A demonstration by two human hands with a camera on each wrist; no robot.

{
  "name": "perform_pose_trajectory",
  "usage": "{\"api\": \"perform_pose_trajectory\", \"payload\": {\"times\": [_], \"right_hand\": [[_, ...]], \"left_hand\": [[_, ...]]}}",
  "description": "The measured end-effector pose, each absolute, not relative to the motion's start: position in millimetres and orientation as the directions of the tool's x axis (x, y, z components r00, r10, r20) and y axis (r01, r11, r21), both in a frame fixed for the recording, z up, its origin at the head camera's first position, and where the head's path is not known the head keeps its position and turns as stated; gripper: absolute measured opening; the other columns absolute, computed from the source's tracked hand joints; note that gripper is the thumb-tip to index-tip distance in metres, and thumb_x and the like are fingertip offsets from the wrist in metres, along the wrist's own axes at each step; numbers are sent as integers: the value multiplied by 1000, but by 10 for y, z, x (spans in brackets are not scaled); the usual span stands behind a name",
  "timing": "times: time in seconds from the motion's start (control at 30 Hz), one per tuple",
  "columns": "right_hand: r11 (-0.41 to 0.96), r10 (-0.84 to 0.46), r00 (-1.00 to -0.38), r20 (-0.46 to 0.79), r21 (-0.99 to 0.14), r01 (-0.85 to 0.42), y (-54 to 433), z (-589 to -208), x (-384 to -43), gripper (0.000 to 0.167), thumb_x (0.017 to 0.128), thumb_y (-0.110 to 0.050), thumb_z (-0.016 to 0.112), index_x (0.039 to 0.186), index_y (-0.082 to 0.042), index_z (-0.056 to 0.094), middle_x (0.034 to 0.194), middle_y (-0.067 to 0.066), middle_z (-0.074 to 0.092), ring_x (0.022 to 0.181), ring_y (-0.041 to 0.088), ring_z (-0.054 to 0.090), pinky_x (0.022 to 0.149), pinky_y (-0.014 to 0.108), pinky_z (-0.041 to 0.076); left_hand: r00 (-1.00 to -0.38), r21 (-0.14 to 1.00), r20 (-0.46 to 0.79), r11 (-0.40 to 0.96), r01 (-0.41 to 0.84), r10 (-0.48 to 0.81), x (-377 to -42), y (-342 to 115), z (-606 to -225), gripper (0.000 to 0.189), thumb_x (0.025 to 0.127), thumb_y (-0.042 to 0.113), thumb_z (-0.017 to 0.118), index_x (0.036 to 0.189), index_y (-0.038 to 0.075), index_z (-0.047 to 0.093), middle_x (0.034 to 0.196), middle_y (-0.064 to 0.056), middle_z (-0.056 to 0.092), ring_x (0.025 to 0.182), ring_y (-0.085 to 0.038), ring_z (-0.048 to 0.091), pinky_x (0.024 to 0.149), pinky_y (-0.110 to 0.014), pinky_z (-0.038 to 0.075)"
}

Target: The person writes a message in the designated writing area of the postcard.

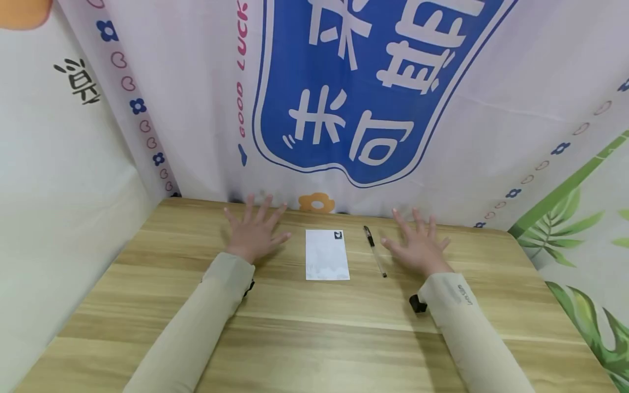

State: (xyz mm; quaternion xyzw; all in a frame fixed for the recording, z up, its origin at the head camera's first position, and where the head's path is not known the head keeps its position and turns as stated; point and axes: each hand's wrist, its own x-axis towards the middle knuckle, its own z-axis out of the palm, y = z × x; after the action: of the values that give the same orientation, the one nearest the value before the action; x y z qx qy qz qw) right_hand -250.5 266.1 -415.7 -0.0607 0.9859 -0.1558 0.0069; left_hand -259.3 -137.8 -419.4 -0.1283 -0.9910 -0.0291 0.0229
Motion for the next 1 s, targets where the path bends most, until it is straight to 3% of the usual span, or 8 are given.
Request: {"api": "perform_pose_trajectory", "payload": {"times": [0.3, 0.43, 0.57, 0.77, 0.9, 1.0], "right_hand": [[932, -110, -994, 21, -346, -110, 2584, -4143, -2472, 89, 92, -81, 34, 163, -41, -1, 168, 17, -15, 143, 59, -23, 90, 86, -17], [903, -112, -992, 49, -412, -122, 2545, -4125, -2440, 86, 96, -72, 45, 164, -37, 8, 169, 19, -8, 146, 57, -18, 95, 87, -12], [859, -102, -992, 80, -496, -128, 2474, -4125, -2410, 73, 99, -50, 59, 161, -21, 32, 165, 25, 12, 148, 55, 2, 101, 86, 9], [780, -78, -993, 88, -615, -116, 2372, -4137, -2398, 50, 100, -27, 64, 140, 1, 55, 145, 32, 45, 134, 52, 38, 106, 70, 33], [751, -36, -998, 58, -657, -66, 2319, -4144, -2397, 34, 98, -20, 66, 120, 6, 64, 119, 27, 64, 111, 43, 60, 96, 56, 48], [743, -5, -1000, 29, -669, -23, 2279, -4144, -2378, 27, 97, -17, 67, 111, 6, 66, 106, 23, 68, 100, 38, 63, 89, 51, 51]], "left_hand": [[-962, -8, 66, 964, 265, 264, -2496, -1423, -4011, 81, 99, 74, 30, 164, 34, 4, 171, -7, -4, 152, -46, -13, 97, -86, -9], [-959, 14, 83, 962, 273, 271, -2423, -1436, -3950, 80, 99, 72, 34, 164, 34, 6, 171, -9, -2, 151, -45, -15, 97, -85, -9], [-944, -9, 142, 955, 298, 296, -2358, -1382, -3893, 79, 99, 64, 48, 164, 32, 15, 171, -8, 5, 153, -45, -3, 101, -85, -2], [-910, 48, 247, 933, 356, 334, -2301, -1248, -3888, 79, 97, 43, 65, 163, 26, 24, 168, -9, 19, 153, -42, 13, 108, -80, 9], [-852, 123, 374, 891, 438, 367, -2234, -1200, -3908, 73, 97, 27, 67, 159, 13, 32, 158, -16, 38, 146, -39, 34, 111, -69, 29], [-805, 187, 469, 850, 492, 363, -2180, -1181, -3912, 65, 96, 20, 66, 153, 5, 39, 149, -19, 48, 136, -39, 46, 109, -60, 39]]}}
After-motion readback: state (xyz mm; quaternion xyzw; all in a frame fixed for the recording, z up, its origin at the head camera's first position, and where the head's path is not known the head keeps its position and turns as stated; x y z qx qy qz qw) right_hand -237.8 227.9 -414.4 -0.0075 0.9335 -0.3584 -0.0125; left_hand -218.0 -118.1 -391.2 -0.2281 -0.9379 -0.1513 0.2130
